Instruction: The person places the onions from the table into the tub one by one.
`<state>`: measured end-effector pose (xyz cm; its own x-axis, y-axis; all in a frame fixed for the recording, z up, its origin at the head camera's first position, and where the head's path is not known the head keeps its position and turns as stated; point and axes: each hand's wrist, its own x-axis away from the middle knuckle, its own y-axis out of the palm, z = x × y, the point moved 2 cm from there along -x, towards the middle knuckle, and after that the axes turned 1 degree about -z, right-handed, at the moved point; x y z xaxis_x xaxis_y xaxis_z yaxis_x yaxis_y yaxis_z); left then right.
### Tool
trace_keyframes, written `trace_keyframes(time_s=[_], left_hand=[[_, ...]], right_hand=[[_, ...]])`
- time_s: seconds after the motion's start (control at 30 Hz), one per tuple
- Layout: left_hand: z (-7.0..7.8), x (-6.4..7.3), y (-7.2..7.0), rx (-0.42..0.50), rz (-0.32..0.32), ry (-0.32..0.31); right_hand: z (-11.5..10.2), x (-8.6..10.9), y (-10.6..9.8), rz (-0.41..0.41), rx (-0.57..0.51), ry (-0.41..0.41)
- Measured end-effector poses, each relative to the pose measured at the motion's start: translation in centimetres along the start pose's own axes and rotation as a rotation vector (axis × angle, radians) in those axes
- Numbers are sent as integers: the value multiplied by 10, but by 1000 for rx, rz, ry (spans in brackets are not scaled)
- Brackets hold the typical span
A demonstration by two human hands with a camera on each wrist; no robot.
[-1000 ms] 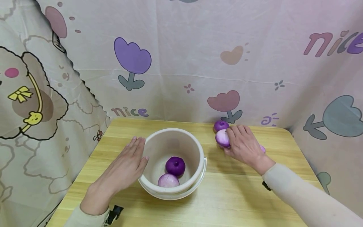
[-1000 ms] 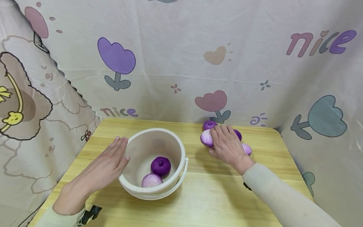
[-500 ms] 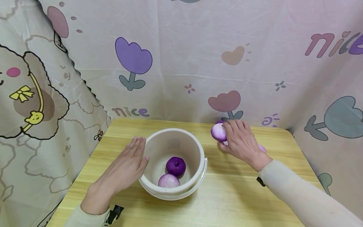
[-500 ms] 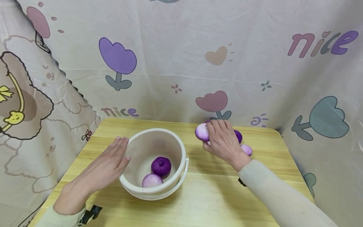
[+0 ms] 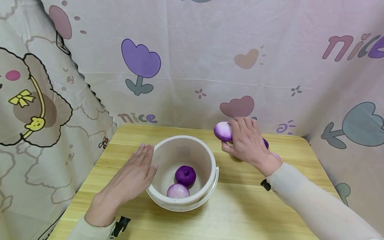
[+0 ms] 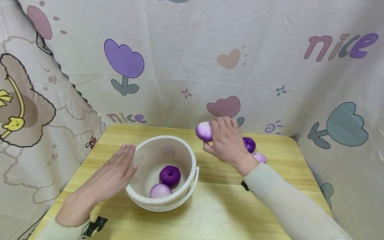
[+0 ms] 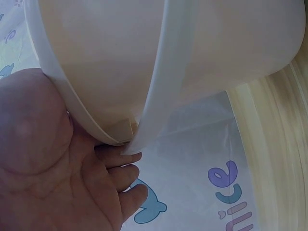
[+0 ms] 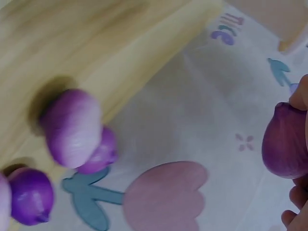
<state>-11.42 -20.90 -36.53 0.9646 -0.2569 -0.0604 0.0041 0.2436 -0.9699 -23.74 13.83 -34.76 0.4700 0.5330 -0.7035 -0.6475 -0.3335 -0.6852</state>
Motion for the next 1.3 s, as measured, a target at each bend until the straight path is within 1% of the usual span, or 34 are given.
trace_keyframes(time_s=[0.07,0.2,0.3,0.43,0.6,0.8,1.0,1.17,1.3], left_hand=[[0,0,0,-6,4,3],[1,0,-2,-26,16,13],[1,0,-3,-48,22,20],[2,1,-4,-66,30,25],[4,0,-4,-67,44,35],[4,0,-4,-63,39,36],[4,0,-2,-47,35,35],[4,0,-2,-39,32,33],[3,0,-2,-35,30,31]], right_hand=[[-7,-8,-2,11,-13,-7],[-23,-24,-7,3,-29,-34],[-36,-33,-8,-31,-24,-51],[-54,-41,-5,-65,-9,-88],[-73,-44,2,-96,-23,-148],[-87,-46,9,-157,-41,-206],[-94,-44,15,-239,-34,-278],[-96,-43,18,-260,-17,-341],[-98,-43,18,-268,-16,-367]])
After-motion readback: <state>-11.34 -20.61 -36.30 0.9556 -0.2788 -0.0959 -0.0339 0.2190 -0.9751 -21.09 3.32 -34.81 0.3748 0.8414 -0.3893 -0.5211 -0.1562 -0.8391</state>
